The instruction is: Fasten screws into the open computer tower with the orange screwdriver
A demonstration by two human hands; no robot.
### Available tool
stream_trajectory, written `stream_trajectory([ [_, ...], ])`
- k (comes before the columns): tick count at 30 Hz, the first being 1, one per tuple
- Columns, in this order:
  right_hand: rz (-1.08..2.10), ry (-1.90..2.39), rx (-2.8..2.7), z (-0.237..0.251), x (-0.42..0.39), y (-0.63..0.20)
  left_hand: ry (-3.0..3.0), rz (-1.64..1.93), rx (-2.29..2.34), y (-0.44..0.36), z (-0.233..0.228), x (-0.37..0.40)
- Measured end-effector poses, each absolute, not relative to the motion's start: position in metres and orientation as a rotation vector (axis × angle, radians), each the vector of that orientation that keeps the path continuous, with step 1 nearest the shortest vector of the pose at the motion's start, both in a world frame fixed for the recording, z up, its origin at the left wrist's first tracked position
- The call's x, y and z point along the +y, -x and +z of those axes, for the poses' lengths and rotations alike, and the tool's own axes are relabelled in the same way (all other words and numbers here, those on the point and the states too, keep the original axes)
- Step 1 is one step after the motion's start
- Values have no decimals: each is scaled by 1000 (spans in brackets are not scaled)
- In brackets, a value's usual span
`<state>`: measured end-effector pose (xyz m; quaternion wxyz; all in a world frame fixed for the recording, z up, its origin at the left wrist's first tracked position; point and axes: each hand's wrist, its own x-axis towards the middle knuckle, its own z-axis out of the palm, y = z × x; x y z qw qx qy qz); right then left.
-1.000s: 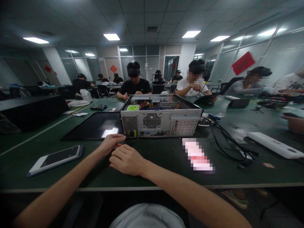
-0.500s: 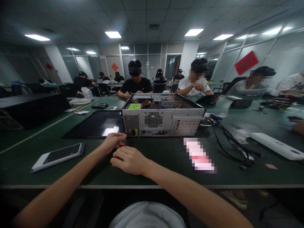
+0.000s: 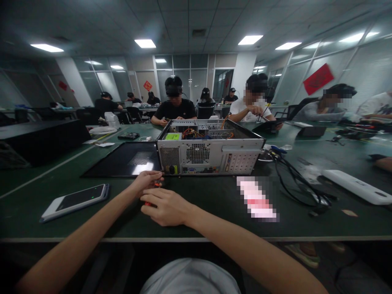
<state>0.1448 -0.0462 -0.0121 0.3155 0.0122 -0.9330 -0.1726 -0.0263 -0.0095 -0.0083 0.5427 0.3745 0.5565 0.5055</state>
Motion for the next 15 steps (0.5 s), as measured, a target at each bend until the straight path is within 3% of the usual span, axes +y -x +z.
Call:
stream_trajectory([
  [9, -472, 20, -2409, -14, -44, -144, -912, 1166, 1311, 30, -11, -10],
  [15, -476, 45, -2387, -16, -43, -146, -1073, 953, 1411, 32, -6, -15],
])
